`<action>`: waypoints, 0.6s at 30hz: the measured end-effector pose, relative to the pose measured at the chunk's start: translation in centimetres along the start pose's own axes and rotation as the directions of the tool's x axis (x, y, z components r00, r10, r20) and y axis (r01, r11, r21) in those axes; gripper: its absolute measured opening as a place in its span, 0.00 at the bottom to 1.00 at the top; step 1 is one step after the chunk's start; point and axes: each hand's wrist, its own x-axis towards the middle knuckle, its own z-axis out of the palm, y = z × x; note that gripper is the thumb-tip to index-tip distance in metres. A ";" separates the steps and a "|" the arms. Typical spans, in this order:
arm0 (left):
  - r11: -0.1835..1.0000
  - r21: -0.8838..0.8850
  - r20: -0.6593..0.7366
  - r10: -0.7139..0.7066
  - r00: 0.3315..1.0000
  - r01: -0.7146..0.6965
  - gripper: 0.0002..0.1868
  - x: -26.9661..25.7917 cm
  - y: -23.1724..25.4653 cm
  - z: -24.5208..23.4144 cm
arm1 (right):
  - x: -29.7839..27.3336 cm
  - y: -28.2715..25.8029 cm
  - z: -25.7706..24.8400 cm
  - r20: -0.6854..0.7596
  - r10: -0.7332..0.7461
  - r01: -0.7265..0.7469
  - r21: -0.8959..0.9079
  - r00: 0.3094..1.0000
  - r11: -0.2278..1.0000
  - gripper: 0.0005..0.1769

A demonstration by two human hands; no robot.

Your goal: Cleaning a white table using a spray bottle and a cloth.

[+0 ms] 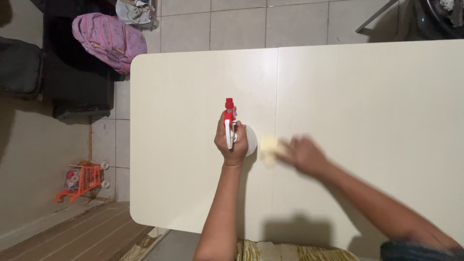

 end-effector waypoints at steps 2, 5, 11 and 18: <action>1.000 0.000 0.001 0.001 1.000 -0.001 0.22 -0.2 0.2 -0.1 | 4.3 4.5 -2.9 -0.084 0.100 -0.106 -0.078 0.992 0.991 0.24; 1.000 -0.018 0.002 0.020 1.000 -0.020 0.22 -0.4 0.4 -0.3 | 9.5 7.2 -5.8 -0.225 0.301 -0.330 -0.100 0.927 0.939 0.19; 0.998 -0.011 -0.009 0.059 0.998 -0.059 0.22 -0.8 0.4 -0.5 | 7.5 1.2 -1.9 -0.237 0.571 -0.552 0.146 0.786 0.821 0.18; 0.999 -0.001 -0.006 0.055 0.998 -0.055 0.21 -0.5 0.5 -0.3 | -4.9 -4.5 -5.6 -0.039 0.498 -0.485 0.173 0.867 0.858 0.10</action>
